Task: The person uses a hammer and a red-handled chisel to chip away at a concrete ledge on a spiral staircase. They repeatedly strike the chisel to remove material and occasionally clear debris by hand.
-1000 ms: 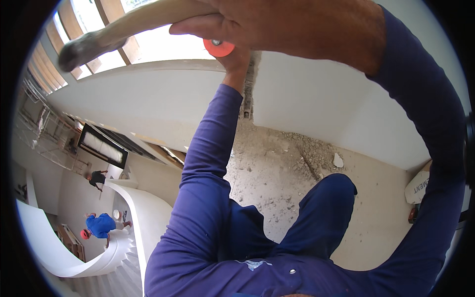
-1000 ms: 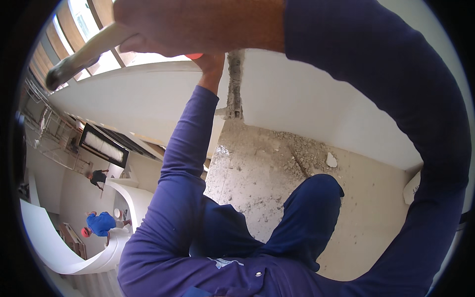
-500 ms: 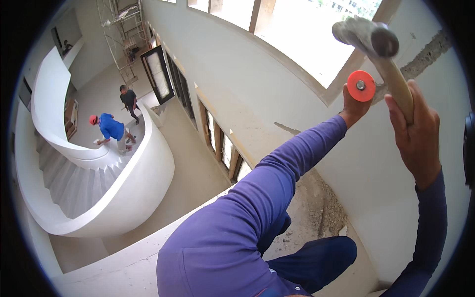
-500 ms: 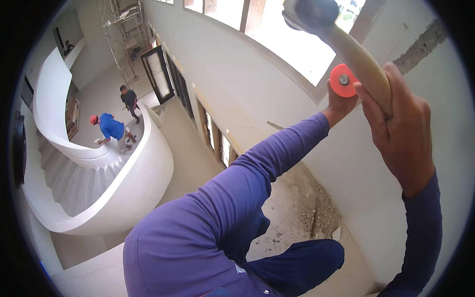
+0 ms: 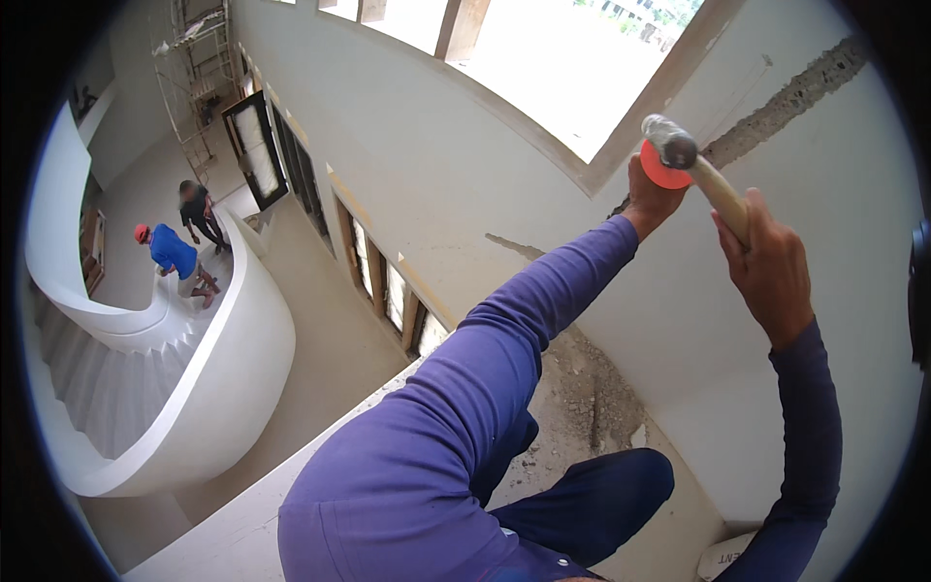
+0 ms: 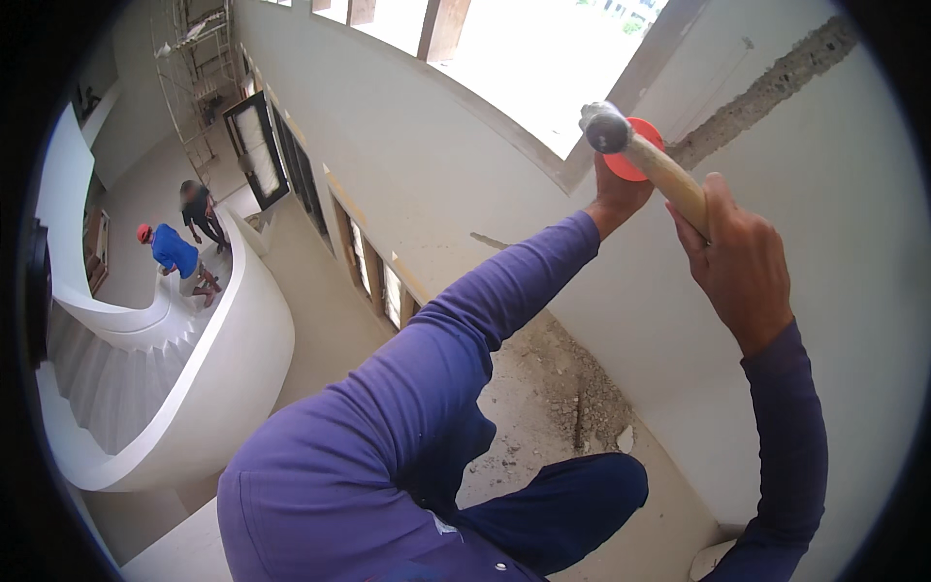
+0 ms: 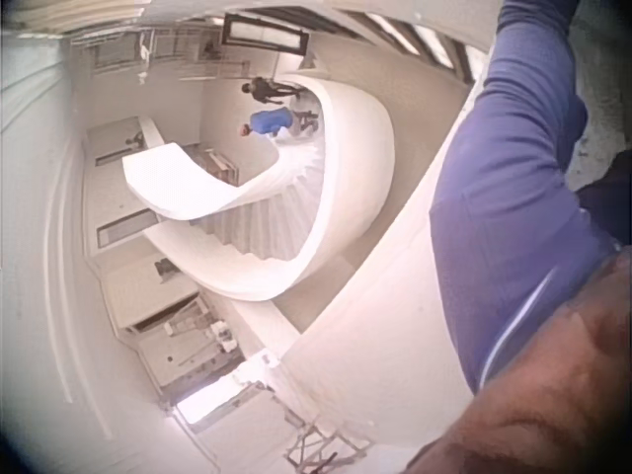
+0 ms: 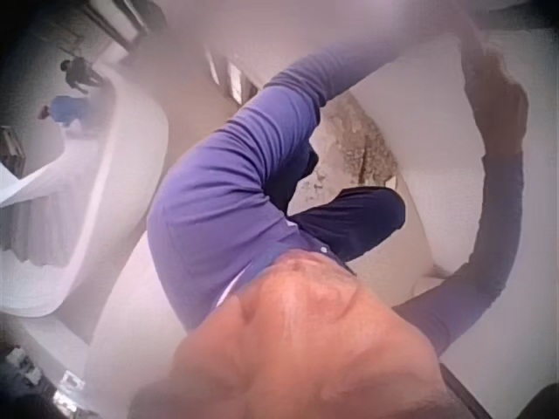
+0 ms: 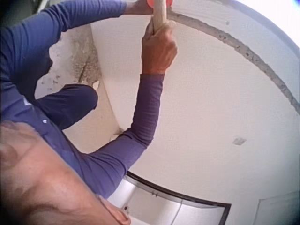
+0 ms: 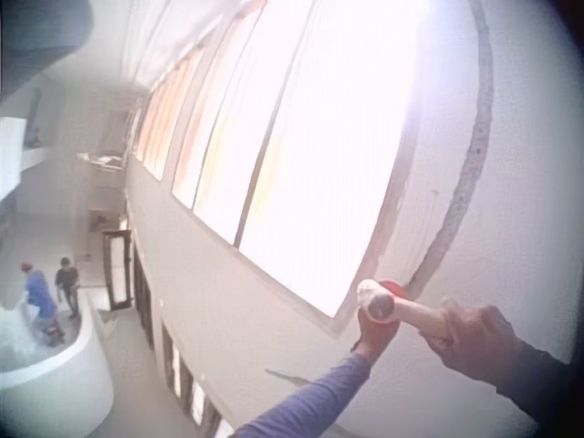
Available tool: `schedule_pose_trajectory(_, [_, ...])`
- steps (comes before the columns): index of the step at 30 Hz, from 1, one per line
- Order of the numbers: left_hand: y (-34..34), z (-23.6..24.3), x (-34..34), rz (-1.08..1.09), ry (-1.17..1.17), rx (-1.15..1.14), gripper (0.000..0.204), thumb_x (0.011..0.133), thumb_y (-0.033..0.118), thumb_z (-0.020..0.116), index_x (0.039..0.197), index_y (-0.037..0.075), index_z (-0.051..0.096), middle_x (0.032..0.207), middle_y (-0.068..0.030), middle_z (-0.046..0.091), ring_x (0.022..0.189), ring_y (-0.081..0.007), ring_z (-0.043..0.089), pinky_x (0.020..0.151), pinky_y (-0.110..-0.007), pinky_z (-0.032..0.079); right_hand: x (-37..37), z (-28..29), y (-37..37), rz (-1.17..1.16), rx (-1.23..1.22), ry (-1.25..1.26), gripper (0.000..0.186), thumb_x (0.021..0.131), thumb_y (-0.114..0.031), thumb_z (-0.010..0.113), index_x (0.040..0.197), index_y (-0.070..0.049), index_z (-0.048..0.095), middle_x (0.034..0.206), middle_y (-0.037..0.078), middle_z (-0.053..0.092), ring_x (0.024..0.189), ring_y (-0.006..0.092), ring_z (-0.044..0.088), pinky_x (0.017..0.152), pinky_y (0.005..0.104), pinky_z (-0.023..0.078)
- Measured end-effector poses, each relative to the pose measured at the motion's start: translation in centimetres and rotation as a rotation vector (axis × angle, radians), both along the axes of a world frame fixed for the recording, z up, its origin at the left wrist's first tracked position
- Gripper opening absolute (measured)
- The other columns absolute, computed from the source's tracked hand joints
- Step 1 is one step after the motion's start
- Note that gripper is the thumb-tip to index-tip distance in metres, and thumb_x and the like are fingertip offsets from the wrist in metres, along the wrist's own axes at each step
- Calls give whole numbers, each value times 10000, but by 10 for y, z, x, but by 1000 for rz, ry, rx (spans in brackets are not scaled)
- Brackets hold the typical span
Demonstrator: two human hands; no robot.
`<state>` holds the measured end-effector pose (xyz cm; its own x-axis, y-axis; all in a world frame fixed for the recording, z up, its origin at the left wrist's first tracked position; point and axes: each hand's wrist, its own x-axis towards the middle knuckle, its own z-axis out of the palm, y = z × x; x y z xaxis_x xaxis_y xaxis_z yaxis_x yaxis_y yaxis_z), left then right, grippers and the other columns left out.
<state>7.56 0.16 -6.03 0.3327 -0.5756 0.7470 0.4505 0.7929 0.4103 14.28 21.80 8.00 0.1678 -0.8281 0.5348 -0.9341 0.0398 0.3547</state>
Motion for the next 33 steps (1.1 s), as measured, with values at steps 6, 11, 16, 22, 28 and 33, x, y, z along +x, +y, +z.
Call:
schedule_pose_trajectory(6, [-10,0,14,-55,-190,50,140,838,91,782,944,46,702,845,-49,732,796,-169,722,722,-331,565,29,37,6,-85,50,-156,321,1022,-282,662,904,4,576,662,178,646,633,368,693,556,463,524])
schedule_pose_trajectory(11, [-6,-12,15,-135,-150,66,137,837,111,786,939,57,712,838,-61,739,781,-201,726,699,-352,559,35,19,8,327,-209,-162,316,1019,-281,671,928,8,584,662,168,647,606,347,697,539,432,530])
schedule_pose_trajectory(16, [-1,-20,8,-89,-143,-61,199,816,101,818,988,63,724,876,-54,744,831,-179,730,718,-329,564,-25,0,3,-276,193,79,328,1007,-294,692,921,0,576,682,174,661,623,361,704,538,435,540])
schedule_pose_trajectory(22, [-20,-25,5,-256,-112,-27,265,848,131,839,1054,50,693,976,-19,727,900,-96,689,754,-283,561,13,2,10,199,-102,-226,348,1031,-332,645,924,-7,583,665,195,659,621,372,702,561,474,559])
schedule_pose_trajectory(28, [-46,-17,9,-125,-163,-150,234,861,121,806,1037,54,668,962,-36,718,870,-165,703,749,-343,558,-56,-39,-10,-129,73,-205,377,1025,-356,660,935,1,582,625,157,622,543,319,651,529,420,510])
schedule_pose_trajectory(33, [-67,-1,40,-187,-611,-3,138,939,110,675,1042,19,688,898,-33,721,779,-139,700,733,-312,571,-40,-72,40,-16,-100,-1051,375,1033,-366,653,914,-22,561,578,19,509,464,124,504,453,329,469])
